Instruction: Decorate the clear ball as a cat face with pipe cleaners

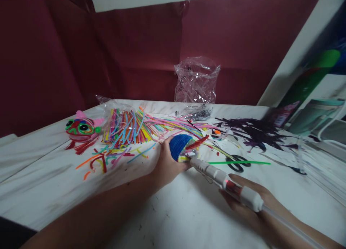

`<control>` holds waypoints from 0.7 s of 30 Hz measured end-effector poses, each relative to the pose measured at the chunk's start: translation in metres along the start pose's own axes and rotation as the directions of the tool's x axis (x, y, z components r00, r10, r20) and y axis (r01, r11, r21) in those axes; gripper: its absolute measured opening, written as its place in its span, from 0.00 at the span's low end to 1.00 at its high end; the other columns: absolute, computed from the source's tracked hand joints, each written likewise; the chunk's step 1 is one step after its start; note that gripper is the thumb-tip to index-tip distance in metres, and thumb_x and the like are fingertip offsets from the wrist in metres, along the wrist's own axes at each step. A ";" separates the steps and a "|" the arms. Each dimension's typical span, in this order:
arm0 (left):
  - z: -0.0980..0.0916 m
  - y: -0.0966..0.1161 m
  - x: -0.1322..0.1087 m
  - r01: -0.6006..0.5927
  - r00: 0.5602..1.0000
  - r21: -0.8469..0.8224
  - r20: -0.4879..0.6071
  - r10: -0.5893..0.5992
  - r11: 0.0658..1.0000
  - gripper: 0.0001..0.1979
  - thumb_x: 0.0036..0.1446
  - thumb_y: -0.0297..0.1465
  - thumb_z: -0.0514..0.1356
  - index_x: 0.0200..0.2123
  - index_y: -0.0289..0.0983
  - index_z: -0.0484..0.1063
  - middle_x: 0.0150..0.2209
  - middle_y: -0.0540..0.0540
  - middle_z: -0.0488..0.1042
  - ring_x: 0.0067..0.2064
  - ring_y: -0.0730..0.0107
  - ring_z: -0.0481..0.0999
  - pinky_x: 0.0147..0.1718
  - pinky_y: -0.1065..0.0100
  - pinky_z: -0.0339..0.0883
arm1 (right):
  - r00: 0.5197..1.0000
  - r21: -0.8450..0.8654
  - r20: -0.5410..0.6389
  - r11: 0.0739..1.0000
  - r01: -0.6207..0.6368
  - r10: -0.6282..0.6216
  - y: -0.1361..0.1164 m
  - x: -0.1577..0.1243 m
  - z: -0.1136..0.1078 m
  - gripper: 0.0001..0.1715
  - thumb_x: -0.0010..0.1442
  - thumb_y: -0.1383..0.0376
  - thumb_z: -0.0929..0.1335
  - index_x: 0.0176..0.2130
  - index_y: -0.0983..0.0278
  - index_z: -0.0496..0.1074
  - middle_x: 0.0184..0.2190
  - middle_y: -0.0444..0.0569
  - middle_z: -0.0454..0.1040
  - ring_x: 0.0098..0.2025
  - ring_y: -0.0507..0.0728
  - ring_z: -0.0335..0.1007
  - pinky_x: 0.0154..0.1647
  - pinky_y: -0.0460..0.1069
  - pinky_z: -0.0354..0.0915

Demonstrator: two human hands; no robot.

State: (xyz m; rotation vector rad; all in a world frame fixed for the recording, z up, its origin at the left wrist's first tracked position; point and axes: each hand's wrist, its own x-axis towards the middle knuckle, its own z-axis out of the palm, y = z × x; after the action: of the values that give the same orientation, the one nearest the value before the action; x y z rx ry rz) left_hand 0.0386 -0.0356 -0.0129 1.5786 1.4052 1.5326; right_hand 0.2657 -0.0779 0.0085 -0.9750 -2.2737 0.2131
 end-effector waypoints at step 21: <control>0.000 -0.003 0.000 0.044 0.999 -0.086 -0.021 -0.046 0.995 0.48 0.30 0.35 0.74 0.54 0.40 0.55 0.55 0.38 0.63 0.57 0.51 0.64 0.56 0.50 0.56 | 0.999 0.036 -0.017 0.999 0.037 -0.037 -0.008 0.005 -0.008 0.09 0.58 0.66 0.62 0.26 0.60 0.62 0.18 0.40 0.66 0.17 0.49 0.63 0.17 0.42 0.60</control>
State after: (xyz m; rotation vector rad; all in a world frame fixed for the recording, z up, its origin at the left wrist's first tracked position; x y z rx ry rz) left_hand 0.0377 -0.0342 -0.0157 1.4735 1.3595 1.5682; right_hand 0.2640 -0.0809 0.0201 -0.9123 -2.2631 0.2287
